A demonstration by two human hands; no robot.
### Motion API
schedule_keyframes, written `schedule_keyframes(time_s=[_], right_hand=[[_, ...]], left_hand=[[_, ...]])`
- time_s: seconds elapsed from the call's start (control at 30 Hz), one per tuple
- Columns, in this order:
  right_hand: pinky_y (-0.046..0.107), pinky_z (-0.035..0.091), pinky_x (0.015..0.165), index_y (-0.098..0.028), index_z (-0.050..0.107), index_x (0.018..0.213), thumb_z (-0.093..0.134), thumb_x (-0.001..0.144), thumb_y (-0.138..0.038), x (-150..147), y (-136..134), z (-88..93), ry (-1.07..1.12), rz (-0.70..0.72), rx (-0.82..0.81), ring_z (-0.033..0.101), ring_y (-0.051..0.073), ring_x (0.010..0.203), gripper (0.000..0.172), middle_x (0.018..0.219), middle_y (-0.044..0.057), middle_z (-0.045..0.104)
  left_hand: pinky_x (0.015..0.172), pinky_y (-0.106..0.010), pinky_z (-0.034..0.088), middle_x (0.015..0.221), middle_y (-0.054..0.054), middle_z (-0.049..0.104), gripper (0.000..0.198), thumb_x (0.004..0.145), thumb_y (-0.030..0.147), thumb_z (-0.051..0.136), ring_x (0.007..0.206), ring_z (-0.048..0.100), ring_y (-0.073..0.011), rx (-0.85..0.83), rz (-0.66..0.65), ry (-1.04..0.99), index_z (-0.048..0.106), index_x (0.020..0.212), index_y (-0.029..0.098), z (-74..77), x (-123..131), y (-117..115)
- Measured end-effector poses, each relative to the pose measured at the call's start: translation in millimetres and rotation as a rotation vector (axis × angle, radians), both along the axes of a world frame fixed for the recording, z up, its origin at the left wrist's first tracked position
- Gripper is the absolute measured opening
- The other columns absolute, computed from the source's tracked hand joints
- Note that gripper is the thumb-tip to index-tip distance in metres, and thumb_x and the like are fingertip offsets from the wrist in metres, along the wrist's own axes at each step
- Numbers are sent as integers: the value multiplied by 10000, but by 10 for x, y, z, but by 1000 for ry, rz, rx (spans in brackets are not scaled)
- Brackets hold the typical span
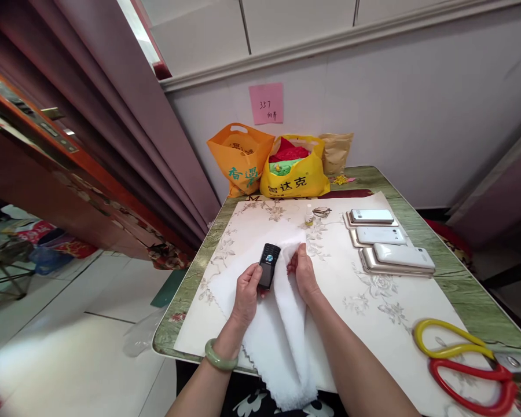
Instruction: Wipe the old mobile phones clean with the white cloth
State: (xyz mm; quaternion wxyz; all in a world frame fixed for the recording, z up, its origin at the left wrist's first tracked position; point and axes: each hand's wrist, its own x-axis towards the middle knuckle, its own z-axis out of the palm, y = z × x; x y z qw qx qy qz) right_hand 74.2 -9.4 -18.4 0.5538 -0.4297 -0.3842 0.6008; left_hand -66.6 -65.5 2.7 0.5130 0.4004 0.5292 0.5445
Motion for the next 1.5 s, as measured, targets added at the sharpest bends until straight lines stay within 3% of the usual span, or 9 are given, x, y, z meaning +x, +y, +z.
schedule_keyframes(time_s=[0.13,0.27,0.4,0.53,0.63,0.83,1.07,1.33,1.5], right_hand=[[263,391,488,-214,609,773,254,828,-798,-1,22,25,131,40,-15,486,145,507,686,591,5,562],[245,371,477,-204,619,743,590,768,-647,-2,2,42,-26,22,37,433,118,479,444,544,-40,526],[238,397,497,-185,643,940,613,777,-567,-13,-25,97,-152,71,121,442,108,501,417,631,-36,572],[246,438,573,-194,581,937,544,830,-563,-32,-46,134,-195,-14,176,500,128,584,386,681,-28,571],[247,440,585,-198,567,871,575,807,-563,-50,-73,152,-234,64,216,524,137,615,371,700,-21,580],[223,354,504,-201,580,814,664,746,-531,-26,-106,204,-432,75,256,434,100,506,347,631,-50,538],[226,358,479,-173,651,903,668,729,-556,-2,-60,197,-183,142,111,441,102,485,421,584,-49,534],[234,382,523,-181,602,744,586,772,-466,91,1,148,-110,-204,94,473,128,562,287,619,-29,554],[252,359,455,-182,590,697,395,872,-584,91,-41,124,-176,-130,140,439,130,480,480,550,-14,508]], left_hand=[[416,-206,381,703,12,574,345,798,464,637,507,474,-91,20,-71,-23,644,975,167,-23,-20,5],[604,-235,472,792,-12,640,317,772,373,692,645,566,-120,51,-146,-107,628,1004,167,-16,-15,3],[737,-268,475,843,-27,670,304,771,349,691,752,604,-148,59,-160,-143,623,1005,169,14,1,-4],[659,-236,451,794,-12,655,290,756,374,684,670,564,-123,21,-75,-146,639,951,165,34,-13,-20],[563,-214,408,687,13,601,277,752,404,670,559,489,-91,-18,-35,-188,645,878,158,44,-37,-26],[532,-189,369,701,3,578,274,767,404,664,587,471,-83,-2,-14,-269,646,849,143,56,-55,-25],[482,-183,349,742,0,591,380,795,516,621,597,476,-93,-29,46,-132,648,926,160,28,-6,-18],[390,-178,267,583,48,468,398,788,578,601,463,394,-70,-114,74,-96,544,784,184,-16,-23,-5],[415,-187,272,563,41,452,424,735,578,650,491,378,-76,-84,98,-95,544,686,171,0,-12,-6]])
